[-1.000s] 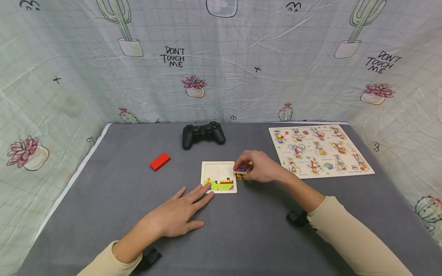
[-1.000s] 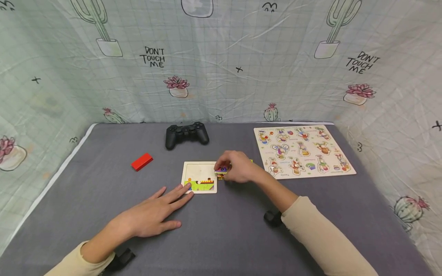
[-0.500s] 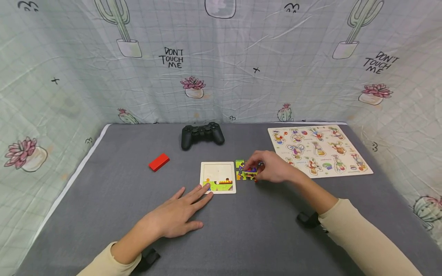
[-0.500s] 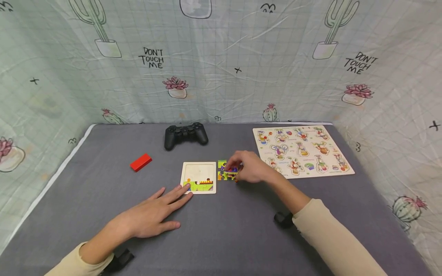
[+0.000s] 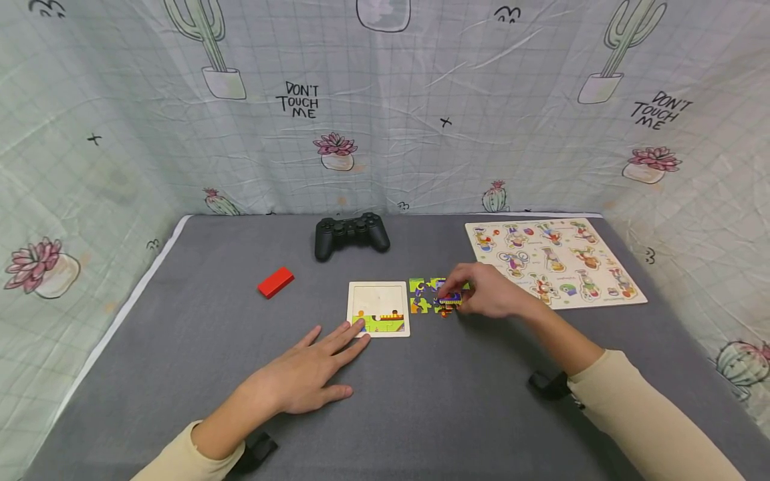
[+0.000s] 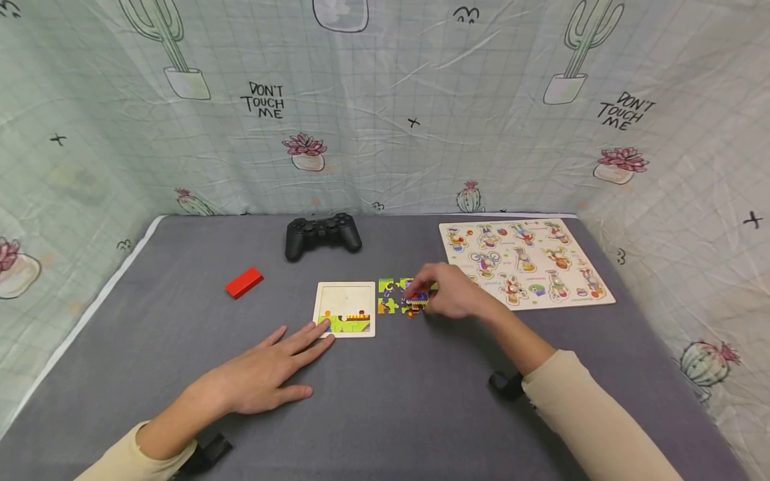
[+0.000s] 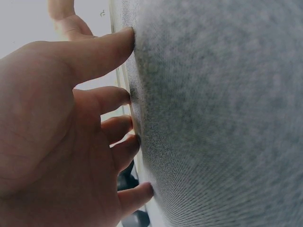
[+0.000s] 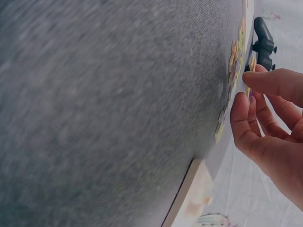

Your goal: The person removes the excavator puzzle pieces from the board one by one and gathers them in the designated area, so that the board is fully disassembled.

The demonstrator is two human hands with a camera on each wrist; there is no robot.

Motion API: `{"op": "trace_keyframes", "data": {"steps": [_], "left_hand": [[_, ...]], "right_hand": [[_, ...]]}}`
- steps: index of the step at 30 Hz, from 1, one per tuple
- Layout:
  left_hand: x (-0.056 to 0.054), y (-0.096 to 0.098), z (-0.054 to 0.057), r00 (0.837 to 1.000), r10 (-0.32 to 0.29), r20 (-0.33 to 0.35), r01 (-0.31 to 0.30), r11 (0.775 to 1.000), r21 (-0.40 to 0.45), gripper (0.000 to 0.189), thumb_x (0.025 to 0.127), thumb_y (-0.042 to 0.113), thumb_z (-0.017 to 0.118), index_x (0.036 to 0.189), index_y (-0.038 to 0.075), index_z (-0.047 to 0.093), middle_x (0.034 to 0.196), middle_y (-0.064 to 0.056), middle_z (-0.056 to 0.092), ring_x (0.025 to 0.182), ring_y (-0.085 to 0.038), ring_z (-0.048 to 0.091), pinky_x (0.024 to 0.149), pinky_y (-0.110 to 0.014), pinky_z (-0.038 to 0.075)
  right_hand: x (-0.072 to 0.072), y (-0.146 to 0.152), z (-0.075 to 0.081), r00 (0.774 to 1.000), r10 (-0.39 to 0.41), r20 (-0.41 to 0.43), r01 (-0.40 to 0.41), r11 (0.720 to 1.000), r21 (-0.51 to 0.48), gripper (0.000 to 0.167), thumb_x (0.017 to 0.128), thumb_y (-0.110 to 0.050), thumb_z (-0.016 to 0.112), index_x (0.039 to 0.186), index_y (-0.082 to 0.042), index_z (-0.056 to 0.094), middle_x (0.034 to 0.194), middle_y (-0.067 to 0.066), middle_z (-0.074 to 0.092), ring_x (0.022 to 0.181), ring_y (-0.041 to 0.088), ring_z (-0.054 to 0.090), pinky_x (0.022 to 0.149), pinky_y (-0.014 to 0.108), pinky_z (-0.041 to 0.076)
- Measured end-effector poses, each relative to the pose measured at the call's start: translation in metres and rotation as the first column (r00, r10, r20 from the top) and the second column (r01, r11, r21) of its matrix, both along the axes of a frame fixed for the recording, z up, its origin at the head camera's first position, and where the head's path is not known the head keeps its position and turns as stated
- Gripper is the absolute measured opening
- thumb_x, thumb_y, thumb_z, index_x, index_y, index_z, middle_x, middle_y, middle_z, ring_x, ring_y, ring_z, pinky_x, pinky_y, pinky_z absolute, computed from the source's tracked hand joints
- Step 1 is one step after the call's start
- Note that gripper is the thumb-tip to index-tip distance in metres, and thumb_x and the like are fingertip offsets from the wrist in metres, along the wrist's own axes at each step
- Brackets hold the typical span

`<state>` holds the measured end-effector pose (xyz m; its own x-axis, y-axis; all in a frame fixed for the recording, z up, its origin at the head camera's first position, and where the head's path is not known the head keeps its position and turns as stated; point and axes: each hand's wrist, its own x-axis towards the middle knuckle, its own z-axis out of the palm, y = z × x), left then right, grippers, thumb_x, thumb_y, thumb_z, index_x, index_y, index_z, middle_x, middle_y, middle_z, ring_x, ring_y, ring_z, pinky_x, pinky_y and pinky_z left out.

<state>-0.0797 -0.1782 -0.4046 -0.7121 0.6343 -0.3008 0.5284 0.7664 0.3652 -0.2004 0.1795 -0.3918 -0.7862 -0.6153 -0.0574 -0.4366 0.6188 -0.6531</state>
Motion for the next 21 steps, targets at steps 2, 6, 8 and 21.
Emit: {"op": "trace_keyframes", "data": {"steps": [2,6,8,21], "left_hand": [[0.000,0.000,0.000,1.000,-0.002,-0.002,0.002,1.000,0.002,0.079,0.102,0.046,0.065,0.167,0.020,0.027,0.177,0.002,0.010,0.163,-0.025,0.014,0.127,-0.064,0.015],[0.001,0.000,0.001,1.000,-0.002,-0.004,0.002,1.000,0.004,0.079,0.102,0.046,0.065,0.167,0.020,0.027,0.177,0.002,0.010,0.163,-0.025,0.015,0.127,-0.064,0.015],[0.001,0.000,0.001,1.000,-0.002,-0.006,0.002,1.000,0.004,0.079,0.102,0.046,0.065,0.167,0.020,0.027,0.177,0.002,0.010,0.163,-0.025,0.015,0.127,-0.064,0.015],[0.001,0.000,0.001,1.000,-0.007,-0.008,0.007,1.000,0.009,0.079,0.102,0.046,0.064,0.167,0.019,0.028,0.177,0.001,0.011,0.163,-0.026,0.014,0.127,-0.064,0.015]], "right_hand": [[0.000,0.003,0.000,1.000,-0.006,0.008,0.006,1.000,-0.005,0.038,0.077,0.011,0.074,0.106,-0.011,0.081,0.107,0.004,0.072,0.098,0.026,0.064,0.078,0.031,0.056],[0.001,0.009,0.000,0.999,-0.028,0.031,0.028,1.000,-0.006,0.037,0.076,0.011,0.075,0.106,-0.011,0.081,0.108,0.005,0.072,0.098,0.026,0.064,0.076,0.030,0.056],[0.001,0.012,0.000,0.998,-0.039,0.041,0.039,0.999,0.004,0.037,0.077,0.011,0.075,0.106,-0.011,0.082,0.108,0.005,0.072,0.097,0.026,0.062,0.075,0.029,0.055],[0.002,0.021,-0.009,0.995,-0.078,0.060,0.077,0.997,0.017,0.039,0.075,0.012,0.075,0.110,-0.006,0.078,0.107,0.009,0.074,0.096,0.026,0.063,0.077,0.030,0.055]]}}
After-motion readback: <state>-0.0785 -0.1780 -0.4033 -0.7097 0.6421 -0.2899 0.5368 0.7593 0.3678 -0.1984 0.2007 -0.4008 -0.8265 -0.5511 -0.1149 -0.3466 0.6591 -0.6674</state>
